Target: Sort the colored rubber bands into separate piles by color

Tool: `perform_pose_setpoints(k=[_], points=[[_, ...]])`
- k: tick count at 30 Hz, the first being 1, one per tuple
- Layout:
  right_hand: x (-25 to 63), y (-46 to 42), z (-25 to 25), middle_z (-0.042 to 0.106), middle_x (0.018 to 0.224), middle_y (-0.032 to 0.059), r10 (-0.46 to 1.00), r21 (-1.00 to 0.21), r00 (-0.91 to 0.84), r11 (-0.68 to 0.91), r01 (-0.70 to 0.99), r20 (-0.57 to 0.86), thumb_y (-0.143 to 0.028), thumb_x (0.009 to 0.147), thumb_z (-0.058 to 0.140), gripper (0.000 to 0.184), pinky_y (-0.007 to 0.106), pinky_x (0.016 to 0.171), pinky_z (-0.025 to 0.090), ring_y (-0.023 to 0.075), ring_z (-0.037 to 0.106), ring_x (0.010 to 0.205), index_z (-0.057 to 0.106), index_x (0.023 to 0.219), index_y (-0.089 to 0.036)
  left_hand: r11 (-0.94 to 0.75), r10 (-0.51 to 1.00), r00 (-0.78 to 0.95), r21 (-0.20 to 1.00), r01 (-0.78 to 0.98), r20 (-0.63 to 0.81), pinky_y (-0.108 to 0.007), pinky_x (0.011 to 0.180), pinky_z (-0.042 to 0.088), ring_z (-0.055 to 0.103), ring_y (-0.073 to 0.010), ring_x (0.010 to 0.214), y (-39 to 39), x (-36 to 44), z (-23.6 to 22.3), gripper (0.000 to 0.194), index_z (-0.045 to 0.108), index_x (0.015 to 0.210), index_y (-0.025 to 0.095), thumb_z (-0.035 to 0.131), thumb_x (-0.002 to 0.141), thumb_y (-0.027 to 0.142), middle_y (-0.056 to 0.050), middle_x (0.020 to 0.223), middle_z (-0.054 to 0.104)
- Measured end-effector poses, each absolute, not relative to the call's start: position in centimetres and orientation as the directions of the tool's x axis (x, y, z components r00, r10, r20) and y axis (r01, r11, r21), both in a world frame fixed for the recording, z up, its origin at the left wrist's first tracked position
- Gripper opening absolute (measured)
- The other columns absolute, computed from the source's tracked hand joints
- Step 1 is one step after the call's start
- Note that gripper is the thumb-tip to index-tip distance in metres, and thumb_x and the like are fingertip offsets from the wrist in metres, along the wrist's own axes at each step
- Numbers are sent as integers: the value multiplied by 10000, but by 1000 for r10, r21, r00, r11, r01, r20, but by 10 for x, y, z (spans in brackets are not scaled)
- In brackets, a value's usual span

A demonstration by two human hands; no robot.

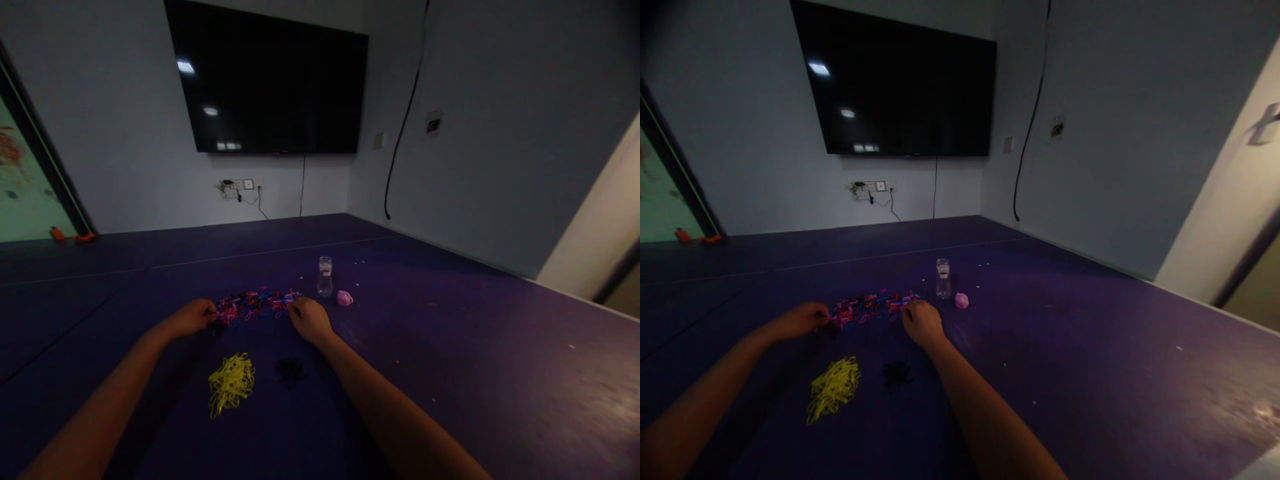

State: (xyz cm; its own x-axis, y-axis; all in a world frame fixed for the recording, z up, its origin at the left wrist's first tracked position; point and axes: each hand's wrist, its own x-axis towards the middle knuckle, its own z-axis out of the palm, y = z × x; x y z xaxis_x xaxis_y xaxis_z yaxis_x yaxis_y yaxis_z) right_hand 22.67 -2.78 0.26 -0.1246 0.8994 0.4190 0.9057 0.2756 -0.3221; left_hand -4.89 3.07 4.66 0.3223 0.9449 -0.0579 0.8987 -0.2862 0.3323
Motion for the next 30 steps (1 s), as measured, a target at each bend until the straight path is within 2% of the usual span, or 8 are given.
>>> perform_pose_setpoints(k=[4, 8, 13, 17, 20, 24, 27, 30], points=[[227, -28, 3, 634, 833, 44, 900, -317, -122, 270, 909, 419, -282, 869, 372, 272, 209, 618, 322, 136, 560, 778, 610, 781, -184, -245, 937, 339, 534, 809, -84, -223, 530, 402, 538, -145, 557, 30, -53, 49, 135, 481, 611, 187, 436, 604, 314, 25, 535, 530], [227, -28, 3, 634, 828, 40, 898, -314, -123, 272, 910, 422, -282, 873, 371, 272, 209, 620, 326, 138, 564, 787, 606, 775, -186, -230, 948, 317, 635, 738, -24, -242, 556, 434, 563, -157, 572, 31, -51, 51, 165, 475, 653, 193, 451, 596, 346, 22, 548, 549], [227, -29, 3, 633, 832, 43, 902, -320, -125, 272, 908, 413, -280, 875, 373, 271, 210, 635, 332, 138, 565, 792, 606, 775, -184, -270, 953, 296, 610, 745, 61, -251, 548, 438, 575, -166, 563, 32, -49, 55, 189, 511, 714, 181, 460, 606, 327, 17, 552, 565], [227, -30, 4, 636, 834, 42, 905, -316, -127, 269, 910, 407, -280, 876, 369, 278, 212, 633, 337, 141, 567, 794, 610, 773, -186, -301, 948, 304, 572, 763, 93, -258, 600, 451, 605, -181, 654, 31, -49, 59, 194, 565, 740, 170, 476, 591, 257, -12, 651, 628], [227, -29, 4, 636, 831, 43, 905, -314, -131, 272, 909, 404, -279, 878, 366, 282, 211, 639, 341, 140, 567, 792, 612, 776, -185, -306, 950, 294, 519, 798, 109, -255, 658, 458, 617, -187, 738, 28, -46, 63, 204, 603, 759, 167, 490, 594, 209, -26, 731, 662], [227, -28, 3, 635, 841, 45, 901, -312, -133, 277, 909, 413, -275, 876, 364, 279, 210, 648, 341, 139, 564, 799, 614, 790, -186, -300, 953, 285, 446, 843, 101, -260, 688, 454, 622, -193, 762, 24, -43, 68, 208, 649, 780, 164, 502, 646, 225, -38, 773, 687], [227, -27, 2, 633, 833, 44, 902, -309, -138, 280, 909, 410, -273, 872, 367, 274, 212, 639, 336, 140, 562, 792, 614, 792, -185, -308, 949, 302, 451, 838, 87, -266, 666, 452, 619, -193, 727, 24, -43, 70, 233, 670, 797, 156, 505, 666, 254, -45, 751, 694], [227, -28, 3, 631, 826, 43, 901, -309, -137, 280, 909, 413, -270, 872, 366, 276, 213, 623, 330, 138, 560, 780, 613, 785, -183, -310, 938, 344, 508, 804, 29, -260, 607, 447, 605, -177, 642, 22, -39, 70, 259, 673, 809, 139, 525, 665, 294, -42, 678, 684]])
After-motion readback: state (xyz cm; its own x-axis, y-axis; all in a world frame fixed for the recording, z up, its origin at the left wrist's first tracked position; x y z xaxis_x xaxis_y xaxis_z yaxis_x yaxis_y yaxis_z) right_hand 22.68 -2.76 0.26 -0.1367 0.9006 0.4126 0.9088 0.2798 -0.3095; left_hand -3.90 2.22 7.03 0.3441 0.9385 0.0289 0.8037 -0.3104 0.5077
